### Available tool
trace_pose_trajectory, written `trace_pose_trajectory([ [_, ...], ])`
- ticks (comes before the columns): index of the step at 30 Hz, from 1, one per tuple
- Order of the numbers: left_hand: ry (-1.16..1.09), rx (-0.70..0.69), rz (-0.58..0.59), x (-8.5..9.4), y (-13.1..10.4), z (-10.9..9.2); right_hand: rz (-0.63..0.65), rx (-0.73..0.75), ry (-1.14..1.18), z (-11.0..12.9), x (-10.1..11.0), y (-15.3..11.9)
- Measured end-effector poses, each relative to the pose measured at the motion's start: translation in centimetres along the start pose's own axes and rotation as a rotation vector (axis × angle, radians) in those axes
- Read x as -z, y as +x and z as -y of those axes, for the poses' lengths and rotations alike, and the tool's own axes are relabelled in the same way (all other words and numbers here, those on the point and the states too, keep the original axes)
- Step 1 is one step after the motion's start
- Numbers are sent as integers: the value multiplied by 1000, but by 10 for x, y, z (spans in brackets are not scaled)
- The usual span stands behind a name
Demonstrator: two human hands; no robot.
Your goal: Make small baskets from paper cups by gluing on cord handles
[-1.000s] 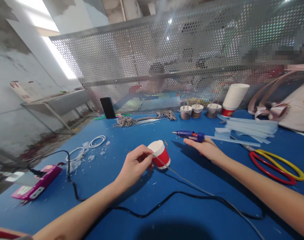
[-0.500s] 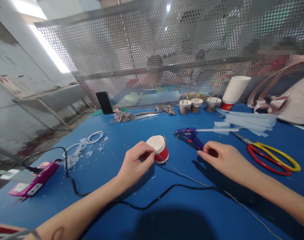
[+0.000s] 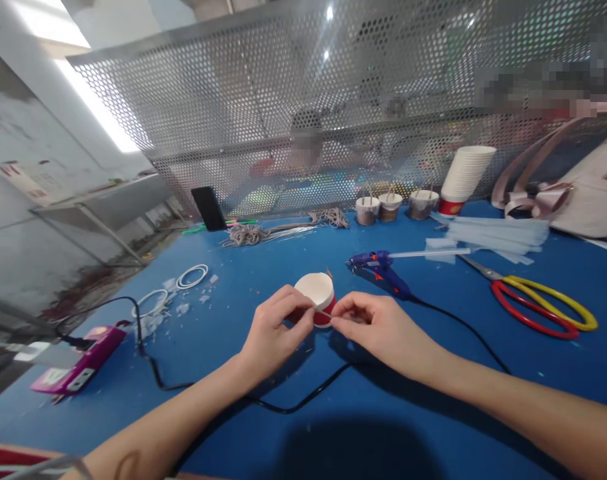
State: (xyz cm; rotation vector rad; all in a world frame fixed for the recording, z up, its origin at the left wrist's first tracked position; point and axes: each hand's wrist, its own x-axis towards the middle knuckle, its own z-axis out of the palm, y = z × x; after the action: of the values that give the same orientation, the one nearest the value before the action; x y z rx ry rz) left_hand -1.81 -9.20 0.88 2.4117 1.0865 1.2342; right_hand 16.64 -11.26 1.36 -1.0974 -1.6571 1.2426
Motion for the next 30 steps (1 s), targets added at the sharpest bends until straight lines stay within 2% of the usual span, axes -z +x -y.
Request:
trace_pose_trajectory([
  [5, -26, 23, 42, 1, 0, -1, -140, 259, -310, -5, 7, 1],
  [11, -64, 69, 69, 1, -1, -4, -229, 458, -430, -11, 8, 1],
  [22, -118, 102, 114, 3, -1, -6, -267, 460, -467, -15, 8, 4],
  [30, -88, 76, 79, 1, 0, -6, -262, 430, -474, -14, 7, 3],
])
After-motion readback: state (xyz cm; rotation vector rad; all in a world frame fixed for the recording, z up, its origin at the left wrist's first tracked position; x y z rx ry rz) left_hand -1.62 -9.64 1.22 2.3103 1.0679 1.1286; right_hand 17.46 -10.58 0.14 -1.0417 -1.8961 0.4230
